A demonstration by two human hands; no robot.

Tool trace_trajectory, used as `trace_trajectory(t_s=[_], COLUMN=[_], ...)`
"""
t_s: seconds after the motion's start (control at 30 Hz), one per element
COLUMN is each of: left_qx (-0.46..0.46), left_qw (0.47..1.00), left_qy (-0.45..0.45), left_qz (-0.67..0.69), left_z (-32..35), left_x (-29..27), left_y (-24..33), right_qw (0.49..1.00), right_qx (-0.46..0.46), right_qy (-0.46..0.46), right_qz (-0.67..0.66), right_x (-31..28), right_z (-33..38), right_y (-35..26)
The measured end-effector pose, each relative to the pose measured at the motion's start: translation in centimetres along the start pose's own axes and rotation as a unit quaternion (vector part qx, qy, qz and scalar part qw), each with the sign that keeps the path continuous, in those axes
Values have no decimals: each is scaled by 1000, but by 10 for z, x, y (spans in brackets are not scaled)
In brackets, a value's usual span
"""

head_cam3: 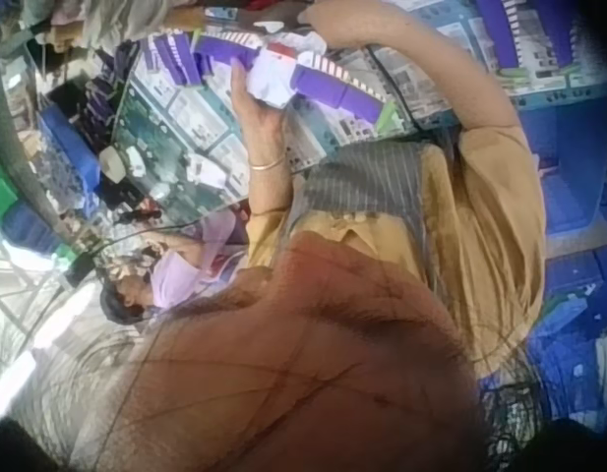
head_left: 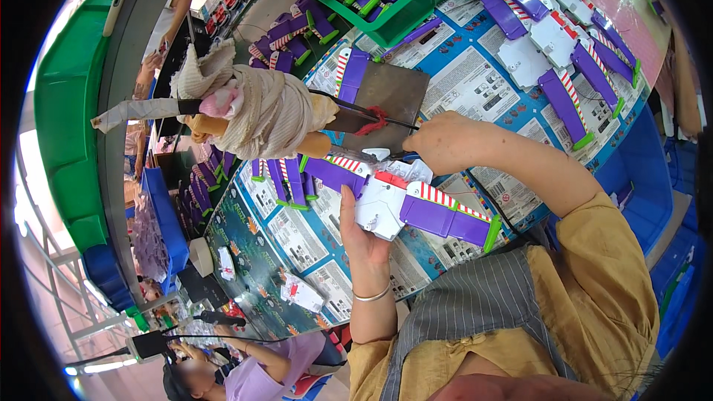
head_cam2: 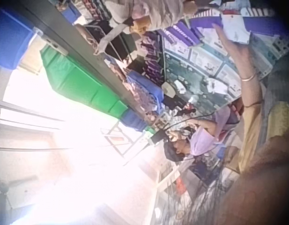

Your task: The person assembles toy wing units by attaching wing pieces into plastic housings, trimming wires using pliers, and pressing parts against a mounted heated tool.

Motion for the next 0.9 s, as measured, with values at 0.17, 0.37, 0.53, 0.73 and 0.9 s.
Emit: trace_trajectory(t_s=[0.17, 0.37, 0.53, 0.73, 0.9], left_qx=[18, 8, 12, -39, -79], left_qw=[999, 999, 999, 999, 985], left_qy=[36, 34, 48, 17, -8], left_qz=[-16, -5, -9, 19, -155], left_z=[-3, 1, 4, 35, 102], left_x=[-5, 2, -3, -27, -70], left_y=[1, 0, -4, -33, -46], right_qw=[1000, 1000, 1000, 992, 975], right_qx=[1, 12, 4, -45, -109], right_qy=[-2, -8, 2, -32, -4], right_qz=[-2, -3, 10, 109, 192], right_x=[0, -1, 3, 20, 33], right_z=[-1, 2, 5, 16, 54], right_y=[0, 0, 0, -11, -37])
Point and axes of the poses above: each hand's wrist, its own z-axis away from the middle knuckle, its own x-axis out of the palm, y = z × x, the point moved 3 cm from there along -z, towards the middle knuckle, and after that the axes turned 2 degrees about z, right-handed, at the moved point
